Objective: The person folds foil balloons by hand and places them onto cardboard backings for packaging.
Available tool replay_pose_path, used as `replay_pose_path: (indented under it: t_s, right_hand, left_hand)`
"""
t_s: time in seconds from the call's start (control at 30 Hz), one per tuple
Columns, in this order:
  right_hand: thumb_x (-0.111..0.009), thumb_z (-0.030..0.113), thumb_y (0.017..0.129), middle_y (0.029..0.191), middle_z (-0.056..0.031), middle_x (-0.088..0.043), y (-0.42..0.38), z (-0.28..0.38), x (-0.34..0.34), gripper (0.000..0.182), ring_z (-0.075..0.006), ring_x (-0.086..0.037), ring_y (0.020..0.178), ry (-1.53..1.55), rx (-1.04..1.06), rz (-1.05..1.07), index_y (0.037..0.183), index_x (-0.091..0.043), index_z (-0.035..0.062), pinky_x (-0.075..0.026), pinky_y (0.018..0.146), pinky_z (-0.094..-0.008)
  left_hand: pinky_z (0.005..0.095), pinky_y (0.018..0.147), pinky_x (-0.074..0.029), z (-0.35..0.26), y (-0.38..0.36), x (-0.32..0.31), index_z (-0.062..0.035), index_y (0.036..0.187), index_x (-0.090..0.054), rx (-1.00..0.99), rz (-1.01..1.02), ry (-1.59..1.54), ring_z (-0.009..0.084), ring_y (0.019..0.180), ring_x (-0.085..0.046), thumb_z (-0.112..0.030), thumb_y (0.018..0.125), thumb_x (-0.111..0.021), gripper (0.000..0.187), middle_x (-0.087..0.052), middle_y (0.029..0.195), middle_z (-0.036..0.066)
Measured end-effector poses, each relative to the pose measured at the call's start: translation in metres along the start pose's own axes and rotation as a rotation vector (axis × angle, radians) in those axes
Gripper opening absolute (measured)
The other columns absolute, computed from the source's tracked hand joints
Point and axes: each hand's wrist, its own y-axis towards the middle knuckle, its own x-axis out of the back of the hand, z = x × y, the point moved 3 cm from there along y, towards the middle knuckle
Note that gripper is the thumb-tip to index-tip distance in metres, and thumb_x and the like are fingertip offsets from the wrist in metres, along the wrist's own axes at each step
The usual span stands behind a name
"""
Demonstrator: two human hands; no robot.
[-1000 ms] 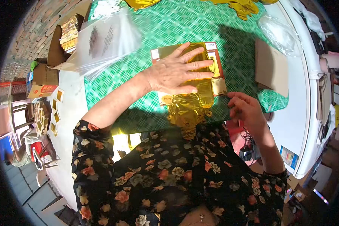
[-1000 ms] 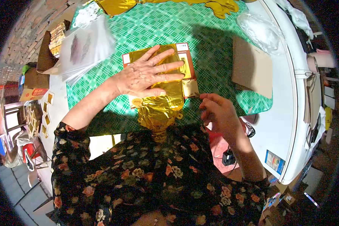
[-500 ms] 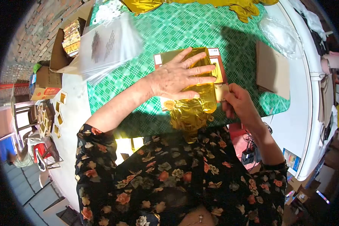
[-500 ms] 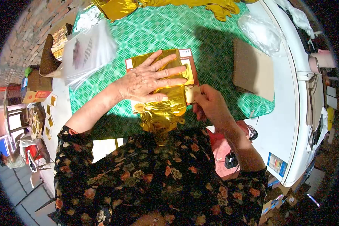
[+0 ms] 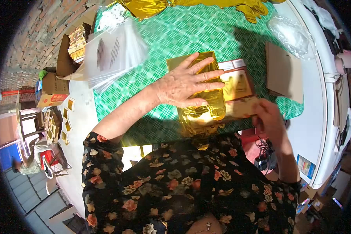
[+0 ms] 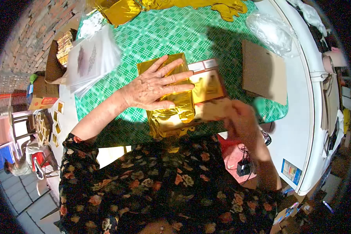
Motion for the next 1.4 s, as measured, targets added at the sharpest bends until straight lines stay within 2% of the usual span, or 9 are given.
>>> replay_pose_path:
  t_s: [0.5,0.63,0.67,0.77,0.8,1.07,1.17,1.3,1.4]
  right_hand:
    - [-0.067,0.033,0.104,0.061,0.0034,-0.057,0.012,-0.071,0.118,0.022,-0.0043,-0.044,0.045,0.556,0.289,-0.579,0.095,-0.068,0.012,-0.029,0.041,-0.0214]
    - [-0.065,0.027,0.105,0.067,-0.001,-0.062,0.001,-0.06,0.109,0.025,-0.0077,-0.052,0.051,-0.055,0.279,-0.705,0.117,-0.063,0.0048,-0.035,0.047,-0.022]
    - [-0.063,0.024,0.106,0.065,-0.0003,-0.06,0.0,-0.064,0.107,0.036,-0.0069,-0.051,0.054,-0.41,0.444,-1.038,0.133,-0.056,0.0015,-0.037,0.05,-0.0221]
    - [-0.063,0.024,0.106,0.076,-0.0026,-0.07,-0.044,-0.017,0.081,0.04,-0.0097,-0.056,0.059,-0.342,0.395,-0.879,0.137,-0.057,0.0002,-0.044,0.057,-0.0239]
    - [-0.061,0.028,0.106,0.087,-0.0054,-0.074,-0.06,-0.003,0.066,0.044,-0.0098,-0.059,0.064,-0.143,0.248,-0.652,0.14,-0.058,0.0003,-0.047,0.061,-0.0246]
    - [-0.058,0.031,0.106,0.072,-0.0142,-0.06,-0.114,0.092,-0.021,0.059,-0.0302,-0.051,0.05,0.399,0.982,1.373,0.123,-0.057,-0.0248,-0.047,0.054,-0.0371]
    - [-0.074,0.032,0.096,0.053,-0.007,-0.059,-0.13,0.101,-0.032,0.07,-0.0096,-0.054,0.038,0.82,1.024,1.227,0.131,-0.056,-0.0256,-0.027,0.031,-0.0278]
    - [-0.055,0.029,0.107,0.071,-0.0114,-0.06,-0.112,0.091,-0.023,0.049,-0.0281,-0.055,0.054,0.536,1.129,1.34,0.117,-0.065,-0.018,-0.046,0.054,-0.0387]
    - [-0.069,0.023,0.097,0.071,-0.0063,-0.064,-0.083,0.063,-0.001,0.023,-0.0273,-0.058,0.059,0.352,1.022,0.508,0.094,-0.069,0.0004,-0.047,0.064,-0.042]
  left_hand:
    - [0.0597,0.13,-0.005,-0.002,0.003,0.002,-0.0322,0.159,-0.041,0.042,0.062,0.021,0.0374,0.158,-0.016,-0.069,0.102,-0.039,0.068,-0.028,0.17,0.002]
    - [0.0592,0.13,-0.005,-0.002,0.002,0.003,-0.032,0.159,-0.041,0.042,0.076,0.041,0.0379,0.158,-0.016,-0.07,0.101,-0.039,0.069,-0.027,0.171,0.003]
    - [0.0591,0.13,-0.005,-0.002,0.002,0.002,-0.0319,0.159,-0.041,0.041,0.077,0.038,0.038,0.158,-0.016,-0.07,0.101,-0.039,0.069,-0.027,0.171,0.003]
    - [0.059,0.13,-0.004,0.0,0.003,0.002,-0.0318,0.159,-0.041,0.04,0.077,0.04,0.0385,0.158,-0.016,-0.07,0.101,-0.039,0.069,-0.027,0.171,0.003]
    - [0.0589,0.13,-0.005,-0.001,0.002,0.001,-0.0318,0.159,-0.041,0.037,0.082,0.039,0.0387,0.158,-0.017,-0.07,0.101,-0.04,0.069,-0.027,0.171,0.003]
    - [0.0585,0.131,-0.005,-0.003,0.003,0.003,-0.036,0.16,-0.038,0.052,0.091,0.045,0.0359,0.158,-0.018,-0.067,0.101,-0.044,0.066,-0.027,0.171,0.0]
    - [0.0577,0.131,-0.005,-0.002,0.004,0.006,-0.0384,0.159,-0.037,0.063,0.091,0.047,0.0343,0.159,-0.018,-0.065,0.102,-0.045,0.064,-0.026,0.171,-0.001]
    - [0.058,0.131,-0.006,-0.002,0.003,0.004,-0.039,0.159,-0.037,0.065,0.089,0.041,0.0343,0.159,-0.018,-0.066,0.101,-0.046,0.065,-0.026,0.171,-0.002]
    - [0.0608,0.129,-0.008,-0.003,0.003,0.004,-0.0328,0.159,-0.041,0.046,0.07,0.015,0.0382,0.158,-0.019,-0.066,0.1,-0.047,0.067,-0.028,0.171,0.002]
